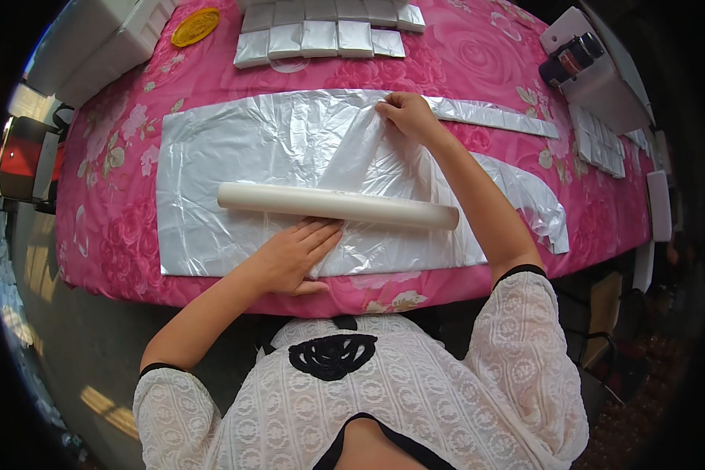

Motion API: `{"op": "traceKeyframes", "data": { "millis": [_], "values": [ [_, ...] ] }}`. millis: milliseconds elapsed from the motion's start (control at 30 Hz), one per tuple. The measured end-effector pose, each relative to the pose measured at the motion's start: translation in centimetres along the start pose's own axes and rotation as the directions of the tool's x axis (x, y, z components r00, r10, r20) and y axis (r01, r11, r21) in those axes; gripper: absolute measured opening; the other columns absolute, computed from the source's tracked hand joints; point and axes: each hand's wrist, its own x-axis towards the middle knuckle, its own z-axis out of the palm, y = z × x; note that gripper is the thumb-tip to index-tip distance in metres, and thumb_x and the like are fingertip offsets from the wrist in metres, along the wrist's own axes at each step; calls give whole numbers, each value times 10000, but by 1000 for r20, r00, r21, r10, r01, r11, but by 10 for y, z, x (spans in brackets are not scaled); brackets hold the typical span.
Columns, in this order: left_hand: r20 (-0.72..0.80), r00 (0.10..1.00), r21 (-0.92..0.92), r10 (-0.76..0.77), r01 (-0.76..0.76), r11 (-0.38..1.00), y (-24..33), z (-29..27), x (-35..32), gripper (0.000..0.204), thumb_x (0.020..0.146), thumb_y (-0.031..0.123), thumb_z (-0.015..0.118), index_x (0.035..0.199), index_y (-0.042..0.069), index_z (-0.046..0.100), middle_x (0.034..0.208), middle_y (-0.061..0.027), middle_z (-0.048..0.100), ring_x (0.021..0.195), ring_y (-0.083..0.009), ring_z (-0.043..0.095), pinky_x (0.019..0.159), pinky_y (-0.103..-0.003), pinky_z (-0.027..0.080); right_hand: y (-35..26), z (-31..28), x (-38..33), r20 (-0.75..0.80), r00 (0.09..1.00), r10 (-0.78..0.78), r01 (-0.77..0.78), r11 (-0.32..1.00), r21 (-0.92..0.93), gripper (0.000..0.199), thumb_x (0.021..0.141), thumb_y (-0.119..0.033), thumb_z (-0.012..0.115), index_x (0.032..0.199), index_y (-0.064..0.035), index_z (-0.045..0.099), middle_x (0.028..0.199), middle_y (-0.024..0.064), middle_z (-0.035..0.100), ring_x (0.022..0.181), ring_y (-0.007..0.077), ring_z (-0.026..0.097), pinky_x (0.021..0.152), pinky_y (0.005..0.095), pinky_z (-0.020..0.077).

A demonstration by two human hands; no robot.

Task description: The person wraps small rectangular items in clear plastic film on a pink floral tablecloth. They unroll the film, place an item on it, fold the film over the item, and roll it into a tight cylinder. The wrapped items are then placed in a stack on the table.

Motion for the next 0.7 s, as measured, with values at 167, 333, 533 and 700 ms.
{"op": "traceKeyframes", "data": {
  "millis": [167, 333, 533, 700],
  "values": [
    [68, 986, 25, -152, 150, 988, 23, 8, 2, 899, 721, 571, 520, 1280, -105, 325, 1381, -243, 275, 1320, -344, 206, 1095, -440, 116, -33, 17, -54, -231, 923, -308, 265, 944, -198, 361, 802, -252, 614, 1078, -24, 567, 1067, 169, 569, 971, 292, 547, 854, 362, 430],
    [-1, 969, 5, -249, 249, 968, 42, 23, 8, 929, 692, 571, 546, 1290, -101, 311, 1381, -247, 268, 1319, -352, 204, 1090, -449, 123, -43, 47, -156, 112, 868, -484, 489, 790, -369, 401, 781, -222, 632, 1137, -61, 545, 1069, 129, 559, 949, 286, 542, 844, 379, 424],
    [-6, 961, 25, -275, 276, 961, 48, 29, 5, 925, 706, 567, 548, 1310, -84, 292, 1401, -223, 252, 1327, -334, 201, 1083, -420, 148, 0, -3, -153, -113, 912, -395, 286, 807, -516, 393, 776, -214, 629, 1139, -82, 557, 942, 92, 601, 887, 275, 544, 779, 379, 435],
    [28, 983, -207, -184, 185, 961, 25, 9, 4, 887, 729, 543, 541, 1331, -54, 279, 1412, -214, 244, 1326, -328, 213, 1078, -432, 160, 35, -57, -145, -353, 910, -219, -36, 805, -593, 394, 804, -237, 605, 1160, -78, 551, 950, 98, 603, 892, 272, 543, 775, 370, 439]
  ]
}}
